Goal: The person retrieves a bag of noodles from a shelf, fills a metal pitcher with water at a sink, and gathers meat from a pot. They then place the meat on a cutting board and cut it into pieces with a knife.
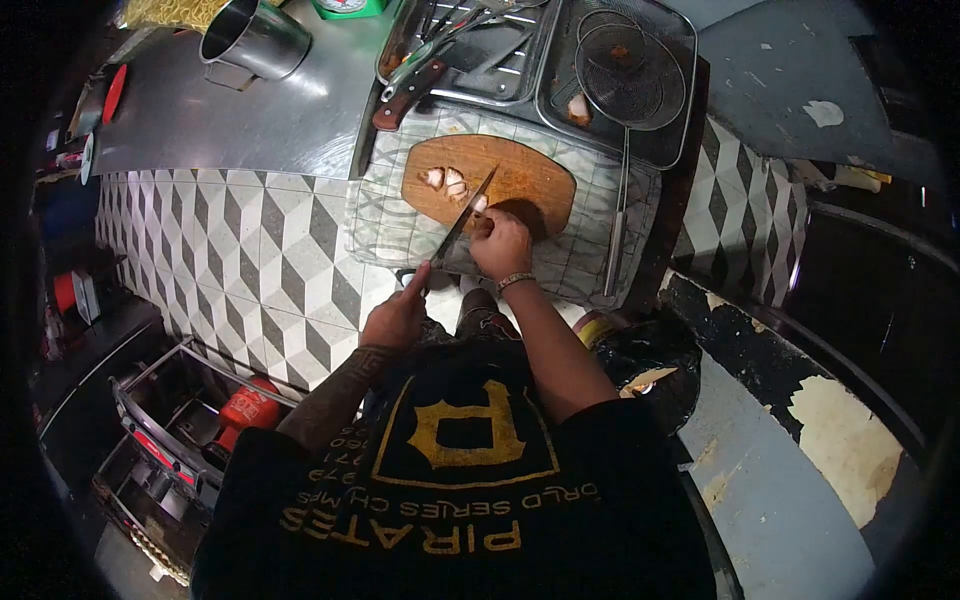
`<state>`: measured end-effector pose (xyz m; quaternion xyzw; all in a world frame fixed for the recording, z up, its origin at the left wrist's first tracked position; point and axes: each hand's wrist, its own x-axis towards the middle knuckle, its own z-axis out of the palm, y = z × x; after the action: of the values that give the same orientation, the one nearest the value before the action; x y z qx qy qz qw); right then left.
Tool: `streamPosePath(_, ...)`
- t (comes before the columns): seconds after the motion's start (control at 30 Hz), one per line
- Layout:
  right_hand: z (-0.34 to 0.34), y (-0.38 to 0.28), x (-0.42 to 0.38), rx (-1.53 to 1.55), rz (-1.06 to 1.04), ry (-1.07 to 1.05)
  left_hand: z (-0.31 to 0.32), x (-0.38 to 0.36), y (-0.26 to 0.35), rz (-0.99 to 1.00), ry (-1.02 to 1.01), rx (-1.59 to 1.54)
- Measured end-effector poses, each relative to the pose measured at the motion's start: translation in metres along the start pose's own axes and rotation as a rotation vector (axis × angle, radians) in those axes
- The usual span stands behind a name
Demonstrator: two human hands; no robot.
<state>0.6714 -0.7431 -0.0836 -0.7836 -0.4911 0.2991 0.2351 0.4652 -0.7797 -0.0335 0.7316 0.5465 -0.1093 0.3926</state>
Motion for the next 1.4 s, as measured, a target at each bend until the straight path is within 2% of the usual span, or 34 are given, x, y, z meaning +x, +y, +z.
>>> streamPosePath(0.3,0.008,0.010,0.003,-0.047,-0.060,0.020,0.016,0.022,-0.008,0.059,-0.019,0.088)
streamPosePath(0.4,0.002,0.007,0.002,-0.080,-0.021,-0.071,0.012,0.050,0.007,0.082,-0.006,0.032)
streamPosePath(0.5,0.003,0.009,0.006,-0.080,-0.094,0.028,0.003,0.057,0.011,0.082,0.015,0.059)
streamPosePath(0.6,-0.004,0.020,0.006,-0.067,0.001,0.081,-0.003,0.045,0.002,0.105,0.019,0.044)
streamPosePath(0.73,-0.011,0.025,0.012,0.051,0.085,0.128,-0.014,0.023,-0.015,0.032,-0.085,0.106)
streamPosePath(0.83,-0.006,0.024,0.013,0.143,0.083,0.077,-0.009,0.016,-0.031,0.107,0.047,0.174)
streamPosePath(0.9,0.001,0.022,0.013,0.098,0.024,0.069,-0.009,0.009,-0.038,0.173,0.185,0.051)
streamPosePath(1.0,0.009,0.019,0.010,0.094,-0.069,0.068,-0.015,0.004,-0.046,0.155,0.225,0.025)
streamPosePath(1.13,0.016,0.007,0.010,0.055,-0.065,0.040,-0.018,0.005,-0.050,0.133,0.306,-0.072)
streamPosePath(1.2,0.019,0.002,0.011,0.000,-0.071,0.033,-0.019,0.005,-0.049,0.103,0.295,-0.107)
streamPosePath(1.27,0.019,-0.001,0.011,0.004,-0.093,0.034,-0.018,0.004,-0.050,-0.014,0.195,-0.305)
streamPosePath(1.4,0.014,0.003,0.008,0.051,-0.146,0.100,-0.013,0.002,-0.052,-0.048,0.173,-0.501)
